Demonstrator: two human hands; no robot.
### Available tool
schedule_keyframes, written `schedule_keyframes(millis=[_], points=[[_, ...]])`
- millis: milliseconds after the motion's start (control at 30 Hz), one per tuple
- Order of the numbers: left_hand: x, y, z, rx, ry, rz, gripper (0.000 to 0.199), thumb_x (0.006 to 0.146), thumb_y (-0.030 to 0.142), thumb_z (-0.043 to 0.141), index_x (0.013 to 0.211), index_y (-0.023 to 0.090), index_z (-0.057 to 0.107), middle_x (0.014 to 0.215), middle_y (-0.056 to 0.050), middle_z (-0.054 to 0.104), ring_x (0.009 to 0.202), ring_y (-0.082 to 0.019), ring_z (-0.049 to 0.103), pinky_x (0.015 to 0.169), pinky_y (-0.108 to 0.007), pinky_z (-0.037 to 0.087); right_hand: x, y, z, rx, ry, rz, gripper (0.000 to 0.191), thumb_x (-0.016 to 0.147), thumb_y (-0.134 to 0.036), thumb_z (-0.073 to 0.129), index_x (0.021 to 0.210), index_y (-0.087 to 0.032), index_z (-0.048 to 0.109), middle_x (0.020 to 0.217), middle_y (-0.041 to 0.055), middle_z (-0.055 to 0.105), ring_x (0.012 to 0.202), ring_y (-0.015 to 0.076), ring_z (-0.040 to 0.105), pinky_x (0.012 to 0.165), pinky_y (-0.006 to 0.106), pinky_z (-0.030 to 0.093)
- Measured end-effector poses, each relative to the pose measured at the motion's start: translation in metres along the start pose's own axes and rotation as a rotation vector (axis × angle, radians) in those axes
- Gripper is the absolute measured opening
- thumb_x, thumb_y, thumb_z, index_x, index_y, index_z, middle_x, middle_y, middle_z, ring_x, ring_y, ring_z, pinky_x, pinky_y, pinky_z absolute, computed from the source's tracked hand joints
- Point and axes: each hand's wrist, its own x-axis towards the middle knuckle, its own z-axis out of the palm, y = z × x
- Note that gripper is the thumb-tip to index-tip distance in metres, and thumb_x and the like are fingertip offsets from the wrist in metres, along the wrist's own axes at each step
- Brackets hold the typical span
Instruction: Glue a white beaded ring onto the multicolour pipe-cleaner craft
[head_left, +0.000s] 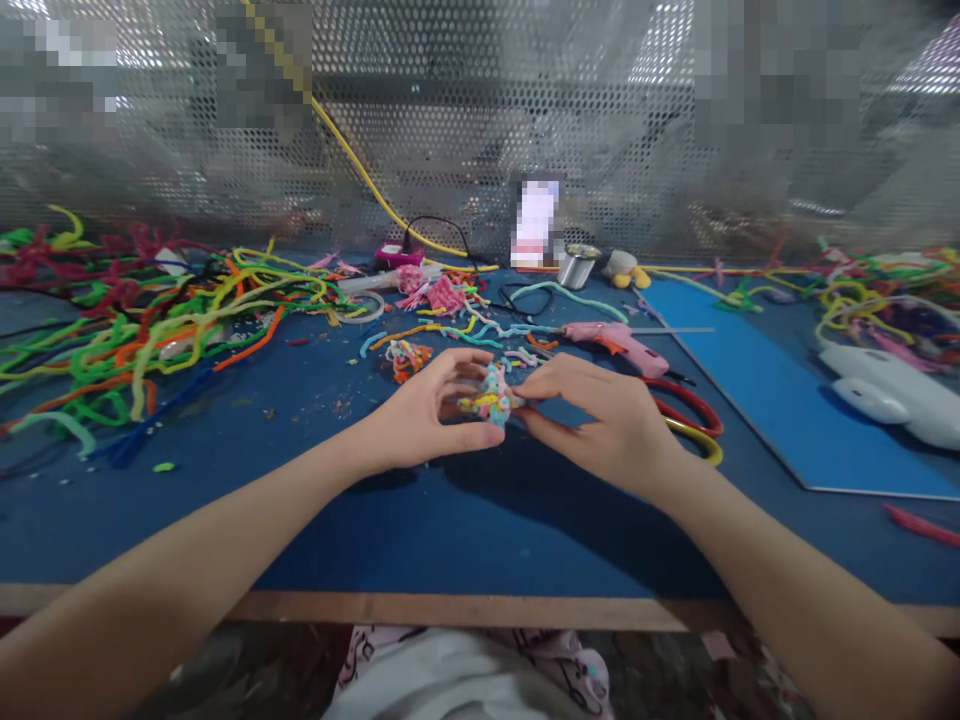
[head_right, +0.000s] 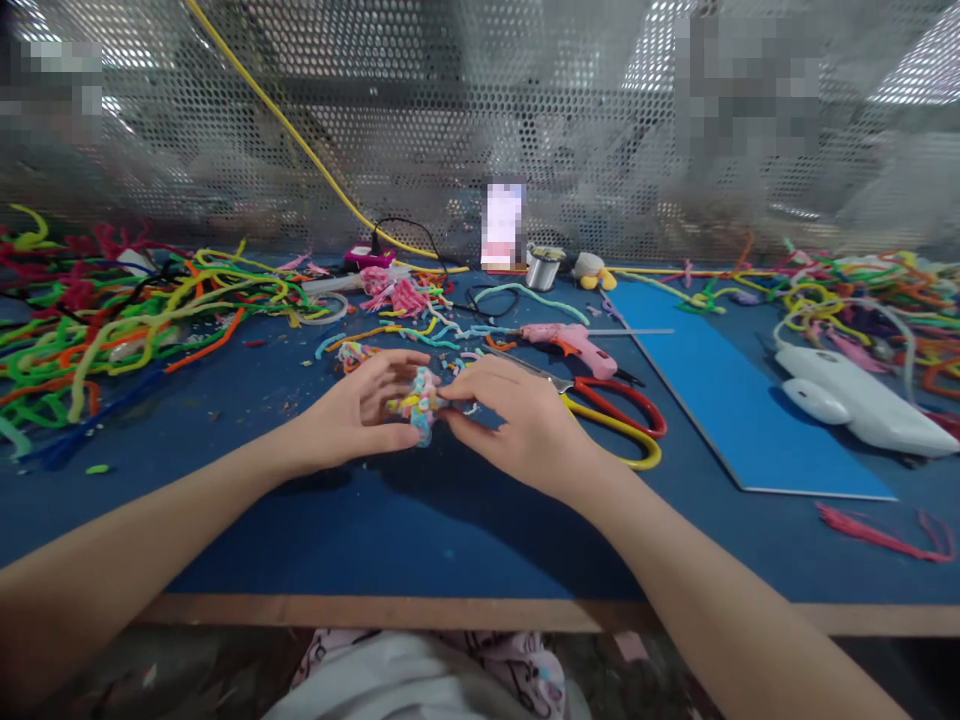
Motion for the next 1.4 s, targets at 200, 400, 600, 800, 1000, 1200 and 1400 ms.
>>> schedule_keyframes(millis=[200,400,600,800,1000,1200,1400], points=[[0.002,-0.001,0.007,-0.153,0.080,-0.098,0.063,0.069,0.028,0.085,0.126,0.018,0.059,0.117,-0.010,0.069,0.103,-0.020,0.067,0.090,-0.032,0.054,-0.007,0.002,0.009,-0.067,0.081,0.026,0.003,0.089,-0.021,0.065,0.087,-0.022,0.063,0.081,0.0026,0.071,0.073,0.0146,0.067,0.070,0.027,0.052],[0.003,0.000,0.002,-0.092,0.062,-0.091,0.065,0.070,0.025,0.084,0.129,0.019,0.059,0.109,-0.007,0.071,0.100,-0.019,0.068,0.094,-0.035,0.054,-0.006,0.001,0.012,-0.068,0.065,0.087,0.005,0.088,-0.024,0.067,0.087,-0.021,0.062,0.083,0.0028,0.072,0.074,0.0149,0.067,0.071,0.027,0.052],[0.001,-0.007,0.001,0.060,0.068,0.057,0.045,0.080,0.029,0.076,0.119,0.023,0.053,0.119,-0.008,0.061,0.094,-0.015,0.066,0.085,-0.030,0.057,-0.002,-0.003,0.011,-0.012,0.060,0.202,0.015,0.085,-0.027,0.071,0.097,-0.021,0.067,0.086,0.0037,0.073,0.075,0.0161,0.067,0.073,0.029,0.054],[0.005,-0.009,-0.007,0.145,-0.040,-0.006,0.041,0.075,0.032,0.080,0.110,0.017,0.064,0.106,-0.006,0.071,0.096,-0.018,0.069,0.082,-0.031,0.058,0.000,-0.002,0.014,0.041,-0.030,0.230,0.006,0.085,-0.018,0.066,0.090,-0.019,0.069,0.083,0.0030,0.073,0.072,0.0143,0.067,0.071,0.026,0.054],[0.010,-0.010,-0.015,0.222,-0.047,-0.034,0.027,0.078,0.028,0.077,0.101,0.014,0.075,0.093,-0.006,0.078,0.086,-0.019,0.073,0.082,-0.031,0.058,-0.001,-0.001,0.014,0.138,-0.166,0.408,0.006,0.085,-0.021,0.064,0.088,-0.020,0.069,0.082,0.0029,0.075,0.073,0.0159,0.071,0.067,0.026,0.056],[0.007,-0.003,-0.013,0.473,-0.056,0.105,0.014,0.082,0.022,0.072,0.092,0.014,0.076,0.090,-0.006,0.077,0.081,-0.015,0.070,0.074,-0.025,0.054,-0.003,-0.003,0.014,0.128,-0.197,0.457,0.022,0.083,-0.020,0.061,0.104,-0.020,0.067,0.077,0.0008,0.073,0.068,0.0150,0.068,0.065,0.025,0.053],[0.006,0.000,-0.014,0.608,-0.116,0.185,0.011,0.087,0.021,0.066,0.093,0.016,0.073,0.089,-0.004,0.074,0.081,-0.014,0.068,0.076,-0.025,0.051,-0.004,-0.004,0.015,0.046,-0.175,0.511,0.016,0.081,-0.018,0.060,0.092,-0.020,0.071,0.064,-0.0020,0.065,0.057,0.0128,0.058,0.054,0.023,0.043]])
